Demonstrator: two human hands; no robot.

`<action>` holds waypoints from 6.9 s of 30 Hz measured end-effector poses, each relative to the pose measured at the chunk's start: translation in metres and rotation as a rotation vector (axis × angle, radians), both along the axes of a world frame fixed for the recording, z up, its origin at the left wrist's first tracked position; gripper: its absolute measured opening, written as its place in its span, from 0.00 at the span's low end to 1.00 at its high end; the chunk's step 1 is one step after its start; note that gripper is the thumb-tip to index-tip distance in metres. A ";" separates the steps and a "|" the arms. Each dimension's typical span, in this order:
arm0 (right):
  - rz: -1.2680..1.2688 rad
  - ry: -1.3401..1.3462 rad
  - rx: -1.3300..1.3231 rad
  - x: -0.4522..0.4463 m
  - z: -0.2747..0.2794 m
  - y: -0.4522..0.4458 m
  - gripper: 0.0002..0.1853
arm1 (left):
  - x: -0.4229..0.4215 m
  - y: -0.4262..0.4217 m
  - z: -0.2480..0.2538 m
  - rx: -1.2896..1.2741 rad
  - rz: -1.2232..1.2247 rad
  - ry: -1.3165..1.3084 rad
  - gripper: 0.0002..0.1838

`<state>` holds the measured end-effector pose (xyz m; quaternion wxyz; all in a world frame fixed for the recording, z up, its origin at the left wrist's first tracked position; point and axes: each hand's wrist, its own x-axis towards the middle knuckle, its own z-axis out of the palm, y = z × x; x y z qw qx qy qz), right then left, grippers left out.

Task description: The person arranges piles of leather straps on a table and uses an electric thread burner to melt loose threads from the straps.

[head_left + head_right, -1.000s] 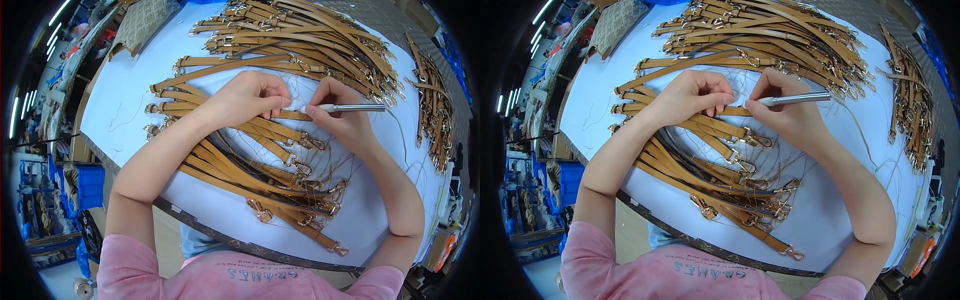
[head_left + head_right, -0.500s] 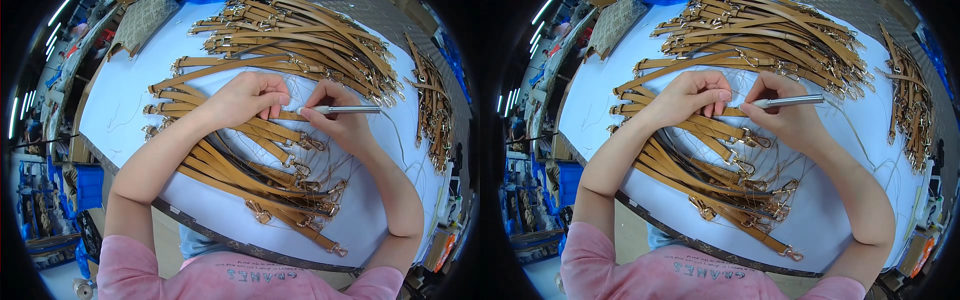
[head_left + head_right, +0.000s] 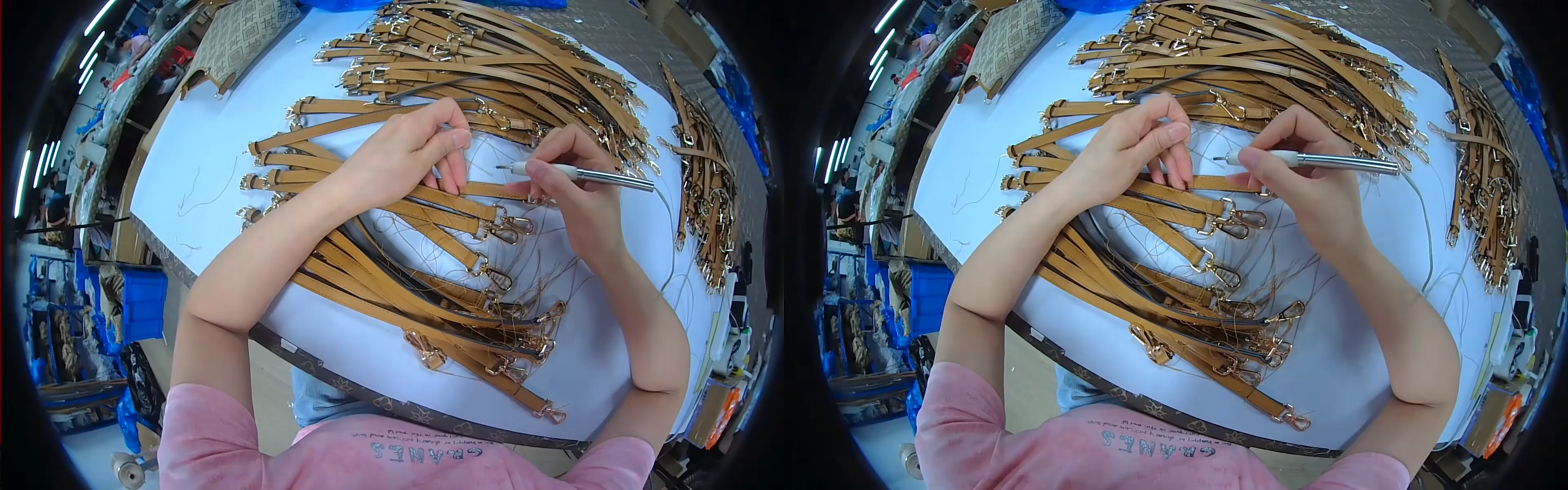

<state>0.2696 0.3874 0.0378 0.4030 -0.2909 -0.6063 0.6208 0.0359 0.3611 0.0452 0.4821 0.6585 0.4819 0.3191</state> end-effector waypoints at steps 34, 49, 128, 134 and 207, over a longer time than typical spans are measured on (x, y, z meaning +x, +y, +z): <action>-0.045 0.176 0.071 0.004 0.014 -0.005 0.04 | 0.010 -0.031 0.008 0.708 -0.128 0.568 0.08; 0.125 -0.067 -0.041 -0.001 -0.006 -0.011 0.06 | 0.011 -0.018 0.004 0.405 -0.172 0.423 0.09; 0.107 -0.263 0.132 0.000 -0.003 -0.008 0.08 | 0.004 -0.016 0.012 0.360 -0.188 0.413 0.05; 0.015 0.026 0.127 0.002 0.008 -0.007 0.06 | -0.001 -0.020 0.014 0.564 -0.189 0.522 0.09; 0.074 -0.248 0.055 0.001 -0.010 -0.009 0.08 | 0.006 -0.011 -0.007 0.071 -0.103 0.173 0.05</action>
